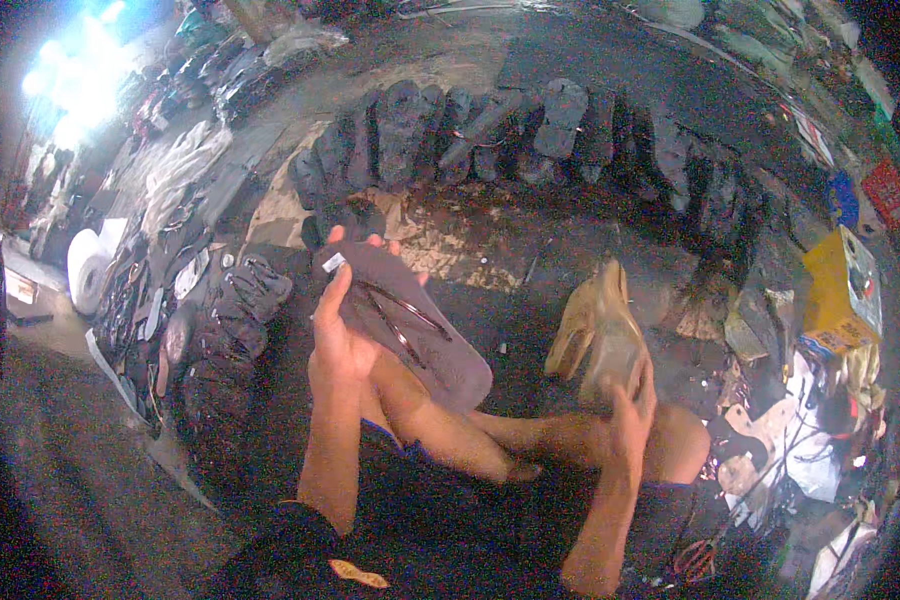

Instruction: The person repeatedly places a dark flip-flop onto a wooden shoe last, adjusts the strap, and removes it. This cycle is performed multiple times with the same flip-flop and last.

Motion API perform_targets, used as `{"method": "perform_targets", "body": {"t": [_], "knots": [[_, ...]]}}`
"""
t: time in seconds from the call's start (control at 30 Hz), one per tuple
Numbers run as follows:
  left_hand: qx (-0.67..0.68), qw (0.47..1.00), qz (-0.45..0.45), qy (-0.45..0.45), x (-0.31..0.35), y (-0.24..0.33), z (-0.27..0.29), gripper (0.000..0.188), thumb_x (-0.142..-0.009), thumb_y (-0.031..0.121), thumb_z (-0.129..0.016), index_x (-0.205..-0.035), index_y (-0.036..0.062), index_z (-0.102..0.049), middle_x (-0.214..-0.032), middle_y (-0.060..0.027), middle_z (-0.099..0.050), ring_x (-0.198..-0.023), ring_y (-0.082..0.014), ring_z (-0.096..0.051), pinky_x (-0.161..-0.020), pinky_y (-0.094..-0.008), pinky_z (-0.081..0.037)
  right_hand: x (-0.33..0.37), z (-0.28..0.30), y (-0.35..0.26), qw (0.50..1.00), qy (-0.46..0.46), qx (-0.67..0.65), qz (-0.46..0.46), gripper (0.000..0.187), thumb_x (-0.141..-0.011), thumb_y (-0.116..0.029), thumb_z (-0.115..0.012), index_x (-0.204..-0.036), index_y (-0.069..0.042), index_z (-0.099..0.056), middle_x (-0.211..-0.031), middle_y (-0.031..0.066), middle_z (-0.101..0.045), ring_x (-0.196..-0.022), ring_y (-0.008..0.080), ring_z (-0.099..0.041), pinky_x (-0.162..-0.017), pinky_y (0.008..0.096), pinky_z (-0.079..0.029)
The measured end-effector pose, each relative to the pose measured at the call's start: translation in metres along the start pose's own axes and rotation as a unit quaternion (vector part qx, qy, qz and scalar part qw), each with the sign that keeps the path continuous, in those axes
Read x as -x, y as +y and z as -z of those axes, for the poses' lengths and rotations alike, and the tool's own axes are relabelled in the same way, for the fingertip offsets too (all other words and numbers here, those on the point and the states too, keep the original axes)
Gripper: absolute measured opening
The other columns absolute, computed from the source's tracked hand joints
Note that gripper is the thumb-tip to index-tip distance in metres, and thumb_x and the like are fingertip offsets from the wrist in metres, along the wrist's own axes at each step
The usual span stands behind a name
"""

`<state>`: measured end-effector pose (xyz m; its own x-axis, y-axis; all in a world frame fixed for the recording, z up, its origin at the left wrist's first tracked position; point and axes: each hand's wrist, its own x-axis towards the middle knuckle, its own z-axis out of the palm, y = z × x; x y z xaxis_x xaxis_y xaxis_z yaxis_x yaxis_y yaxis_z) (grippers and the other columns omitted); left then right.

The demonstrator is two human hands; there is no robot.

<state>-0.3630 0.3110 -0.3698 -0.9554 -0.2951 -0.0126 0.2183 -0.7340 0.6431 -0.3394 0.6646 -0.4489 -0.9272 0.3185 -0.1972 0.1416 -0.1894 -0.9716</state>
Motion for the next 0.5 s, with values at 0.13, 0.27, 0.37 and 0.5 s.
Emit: {"method": "perform_targets", "body": {"t": [0.13, 0.27, 0.37, 0.5], "knots": [[-0.071, 0.987, -0.14, 0.026, 0.009, 0.01, 0.014, 0.065, -0.107, 0.02, -0.067, -0.164, 0.0238, -0.034, -0.16, -0.0142, -0.05, -0.146, -0.0366, -0.051, -0.115, -0.0776, -0.043, 0.102, 0.01, -0.048, 0.985, -0.073, -0.118, -0.101, 0.066, -0.089, -0.028, -0.079, -0.14, 0.008, -0.059, -0.129, 0.022, -0.07, -0.109, 0.0317, -0.075, -0.088, 0.0429, -0.064], [-0.121, 0.961, -0.247, -0.039, 0.015, 0.006, -0.008, 0.065, -0.106, 0.018, -0.068, -0.162, 0.0195, -0.035, -0.162, -0.0187, -0.048, -0.15, -0.0408, -0.047, -0.116, -0.0777, -0.041, 0.121, -0.006, -0.074, 0.918, -0.204, -0.155, -0.303, 0.065, -0.092, -0.031, -0.077, -0.128, 0.02, -0.059, -0.107, 0.0289, -0.074, -0.081, 0.033, -0.078, -0.063, 0.0413, -0.067], [-0.125, 0.97, -0.197, -0.073, 0.028, 0.006, -0.025, 0.062, -0.105, 0.014, -0.069, -0.158, 0.0166, -0.037, -0.154, -0.0201, -0.053, -0.144, -0.04, -0.052, -0.112, -0.0705, -0.049, 0.122, -0.016, -0.071, 0.937, -0.25, -0.078, -0.232, 0.058, -0.09, -0.02, -0.081, -0.131, 0.016, -0.062, -0.12, 0.0266, -0.073, -0.098, 0.0331, -0.078, -0.085, 0.0428, -0.066], [-0.002, 0.999, 0.036, -0.03, 0.045, -0.006, -0.047, 0.048, -0.109, 0.02, -0.064, -0.152, 0.0173, -0.043, -0.146, -0.0196, -0.058, -0.137, -0.0386, -0.058, -0.109, -0.0703, -0.053, 0.125, -0.041, -0.08, 0.928, -0.304, 0.134, 0.166, 0.061, -0.085, -0.008, -0.084, -0.14, 0.008, -0.063, -0.14, 0.0277, -0.068, -0.128, 0.0373, -0.069, -0.111, 0.0427, -0.053]]}}
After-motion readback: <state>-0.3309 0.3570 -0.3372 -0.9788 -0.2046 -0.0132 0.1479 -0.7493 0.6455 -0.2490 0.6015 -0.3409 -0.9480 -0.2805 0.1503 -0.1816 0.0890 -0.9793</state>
